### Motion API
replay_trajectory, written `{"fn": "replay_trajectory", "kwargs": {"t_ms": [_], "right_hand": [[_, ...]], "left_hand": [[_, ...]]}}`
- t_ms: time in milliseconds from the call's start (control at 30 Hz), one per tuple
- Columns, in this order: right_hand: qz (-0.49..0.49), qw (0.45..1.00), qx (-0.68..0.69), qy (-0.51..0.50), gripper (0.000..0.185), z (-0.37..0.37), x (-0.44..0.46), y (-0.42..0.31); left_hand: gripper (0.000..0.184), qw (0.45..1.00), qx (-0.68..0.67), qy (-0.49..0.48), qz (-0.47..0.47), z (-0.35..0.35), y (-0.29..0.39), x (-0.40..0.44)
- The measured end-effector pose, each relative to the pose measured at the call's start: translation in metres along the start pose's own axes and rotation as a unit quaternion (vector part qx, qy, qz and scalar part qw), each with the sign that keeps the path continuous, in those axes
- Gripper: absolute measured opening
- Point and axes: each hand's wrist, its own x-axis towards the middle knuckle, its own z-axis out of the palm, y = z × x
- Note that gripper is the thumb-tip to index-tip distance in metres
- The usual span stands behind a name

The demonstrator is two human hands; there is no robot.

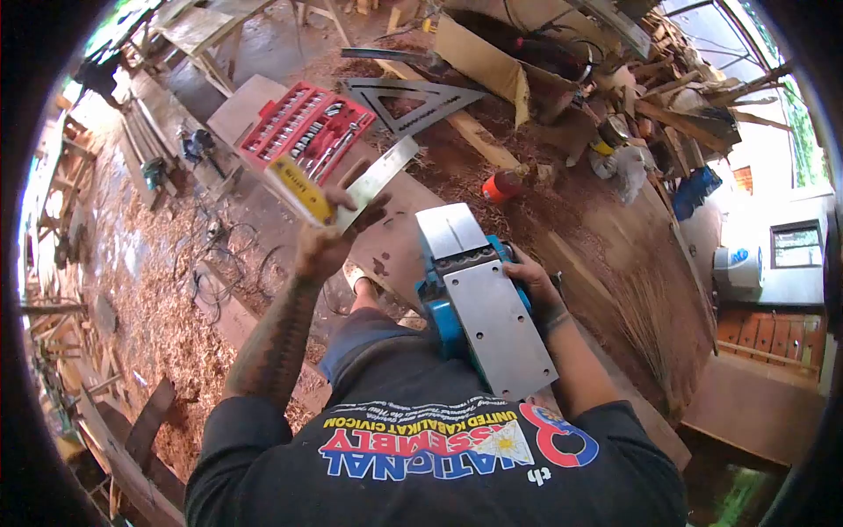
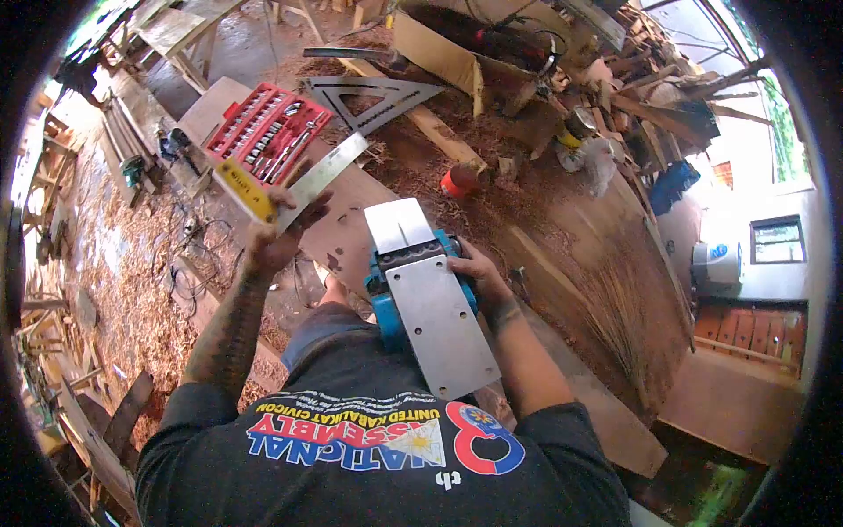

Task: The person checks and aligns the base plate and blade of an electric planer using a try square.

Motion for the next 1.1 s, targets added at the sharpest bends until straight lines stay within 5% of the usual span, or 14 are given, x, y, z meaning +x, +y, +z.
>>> {"fn": "replay_trajectory", "kwargs": {"t_ms": [200,367,533,633,767,900,967,1100], "right_hand": [[-0.071,0.994,-0.073,0.032,0.064,0.009,0.015,-0.026],[-0.112,0.963,-0.215,0.118,0.061,0.031,0.014,-0.034],[-0.149,0.949,-0.248,0.128,0.068,0.051,0.008,-0.022],[-0.177,0.93,-0.28,0.158,0.071,0.069,0.003,-0.012],[-0.233,0.89,-0.349,0.177,0.072,0.092,-0.005,0.006],[-0.224,0.874,-0.353,0.247,0.069,0.104,0.003,0.007],[-0.224,0.862,-0.355,0.284,0.068,0.1,0.01,0.007],[-0.262,0.824,-0.397,0.307,0.041,0.089,0.023,0.01]], "left_hand": [[0.063,0.941,0.322,0.002,-0.106,-0.069,0.034,-0.113],[0.07,0.99,0.144,-0.011,0.007,0.003,0.078,-0.118],[0.085,0.996,-0.05,0.059,-0.043,0.005,0.067,-0.126],[0.09,0.992,-0.104,-0.01,-0.071,-0.002,0.042,-0.123],[0.072,0.984,0.068,-0.164,-0.007,-0.003,-0.008,-0.113],[0.066,0.982,-0.064,-0.135,0.113,0.03,-0.066,-0.113],[0.059,0.982,-0.111,-0.139,0.069,0.039,-0.074,-0.119],[0.05,0.975,-0.114,-0.138,0.133,0.045,-0.088,-0.105]]}}
